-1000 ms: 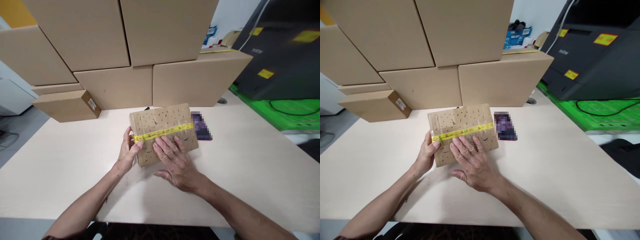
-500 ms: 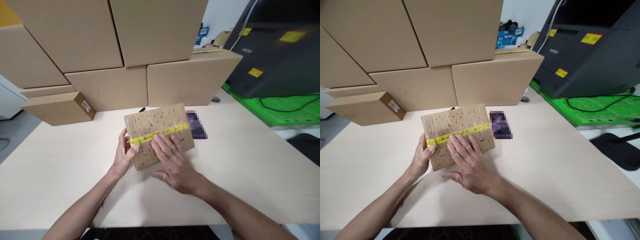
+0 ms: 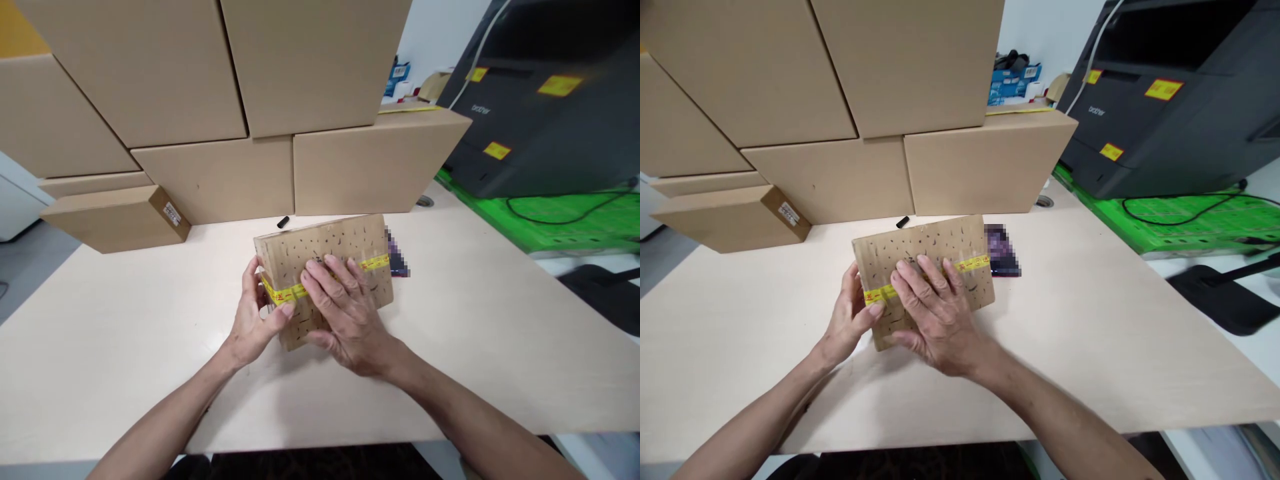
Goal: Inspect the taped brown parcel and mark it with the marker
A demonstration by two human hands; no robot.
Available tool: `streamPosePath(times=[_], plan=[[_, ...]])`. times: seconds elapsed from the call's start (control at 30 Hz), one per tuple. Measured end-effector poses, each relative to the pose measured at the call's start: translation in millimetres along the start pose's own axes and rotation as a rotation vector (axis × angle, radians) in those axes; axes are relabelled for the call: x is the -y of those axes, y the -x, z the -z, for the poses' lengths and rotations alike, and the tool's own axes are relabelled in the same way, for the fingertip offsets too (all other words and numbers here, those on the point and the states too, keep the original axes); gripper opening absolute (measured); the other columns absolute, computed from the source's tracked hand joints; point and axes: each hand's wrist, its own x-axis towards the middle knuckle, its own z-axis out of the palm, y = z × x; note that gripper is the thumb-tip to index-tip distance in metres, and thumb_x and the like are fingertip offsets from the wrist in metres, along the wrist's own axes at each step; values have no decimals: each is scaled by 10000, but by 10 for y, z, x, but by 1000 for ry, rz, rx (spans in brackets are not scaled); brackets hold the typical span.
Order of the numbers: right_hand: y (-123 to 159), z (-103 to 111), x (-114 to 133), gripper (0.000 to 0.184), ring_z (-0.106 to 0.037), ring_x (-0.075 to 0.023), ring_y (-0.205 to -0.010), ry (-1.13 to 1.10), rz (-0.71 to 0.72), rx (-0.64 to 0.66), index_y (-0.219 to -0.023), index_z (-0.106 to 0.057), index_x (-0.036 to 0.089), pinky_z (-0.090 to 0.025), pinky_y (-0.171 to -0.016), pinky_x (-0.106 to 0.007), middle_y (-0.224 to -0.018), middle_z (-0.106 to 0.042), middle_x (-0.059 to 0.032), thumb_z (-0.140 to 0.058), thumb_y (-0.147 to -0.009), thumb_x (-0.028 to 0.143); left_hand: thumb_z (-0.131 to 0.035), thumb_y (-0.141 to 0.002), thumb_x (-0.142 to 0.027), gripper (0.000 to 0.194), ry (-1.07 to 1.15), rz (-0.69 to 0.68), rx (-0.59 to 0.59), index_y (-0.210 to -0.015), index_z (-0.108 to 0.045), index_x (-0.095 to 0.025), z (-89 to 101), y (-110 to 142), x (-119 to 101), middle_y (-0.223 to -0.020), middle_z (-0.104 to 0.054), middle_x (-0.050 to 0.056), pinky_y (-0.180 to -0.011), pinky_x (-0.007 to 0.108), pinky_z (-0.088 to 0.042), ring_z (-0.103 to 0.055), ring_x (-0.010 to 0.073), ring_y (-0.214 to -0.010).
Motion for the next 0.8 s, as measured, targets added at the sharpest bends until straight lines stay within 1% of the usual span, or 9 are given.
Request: streamPosePath(times=[0.07, 0.13, 0.2, 0.27, 0.33, 0.43, 0.5, 0.63, 0.8], plan=[[-29, 16, -34, 804, -444, -315, -1627, 19, -20, -24, -1789, 63, 265, -217, -1380, -544, -1716, -551, -87, -193, -1128, 645, -876, -731, -669, 1226, -1, 0, 15, -1664, -208, -239, 1, 11, -3, -1366, -667, 175, -1110, 611, -514, -690, 389, -1219], [-61, 52, -178, 776, -466, -330, -1603, 50, -105, -58, -1789, 64, 306, -246, -1354, -558, -1731, -529, -87, -217, -1137, 620, -878, -724, -678, 1264, -7, 16, 27, -1676, -179, -226, 2, 17, -5, -1389, -656, 195, -1105, 622, -516, -673, 403, -1241], [-84, 87, -312, 743, -456, -367, -1596, 68, -196, -99, -1792, 29, 350, -267, -1324, -594, -1757, -485, -83, -242, -1144, 591, -875, -721, -687, 1283, -10, 23, 36, -1684, -165, -224, 2, 20, 1, -1406, -644, 209, -1090, 628, -523, -659, 415, -1256], [-89, 100, -329, 740, -438, -395, -1588, 70, -231, -127, -1796, -8, 356, -284, -1299, -612, -1758, -475, -84, -253, -1140, 595, -869, -725, -692, 1285, -19, 13, 30, -1692, -160, -232, -3, 23, 11, -1465, -599, 222, -1092, 640, -518, -641, 422, -1278], [-76, 85, -215, 770, -418, -397, -1580, 62, -176, -133, -1800, -30, 321, -283, -1295, -599, -1716, -533, -86, -244, -1128, 630, -863, -737, -688, 1276, -24, -14, 26, -1698, -155, -236, -11, 31, 21, -1528, -546, 234, -1116, 658, -499, -619, 431, -1312], [-52, 46, -7, 788, -411, -367, -1559, 55, 3, -129, -1800, -65, 273, -224, -1330, -553, -1599, -663, -61, -215, -1123, 647, -864, -755, -664, 1239, -28, -62, 41, -1694, -178, -237, -20, 45, 23, -1521, -558, 230, -1146, 670, -478, -613, 437, -1332], [-45, 39, -4, 761, -450, -349, -1527, 71, 31, -125, -1797, -70, 308, -214, -1332, -533, -1587, -678, -34, -231, -1128, 632, -874, -760, -641, 1205, -30, -81, 43, -1684, -206, -250, -17, 48, 22, -1496, -580, 214, -1151, 655, -479, -621, 429, -1330], [-20, 70, -359, 693, -484, -368, -1516, 94, -159, -131, -1780, -65, 450, -303, -1270, -587, -1712, -544, -16, -294, -1139, 579, -865, -765, -643, 1178, -1, -44, 58, -1663, -207, -259, 11, 20, 28, -1429, -617, 188, -1106, 613, -510, -640, 403, -1291], [62, 53, -728, 652, -423, -396, -1592, 57, -311, -174, -1771, -188, 453, -320, -1279, -670, -1798, -394, -49, -371, -1145, 476, -844, -755, -680, 1148, 1, -13, 52, -1633, -240, -254, 62, -43, 43, -1350, -644, 168, -1041, 594, -533, -659, 382, -1212]])
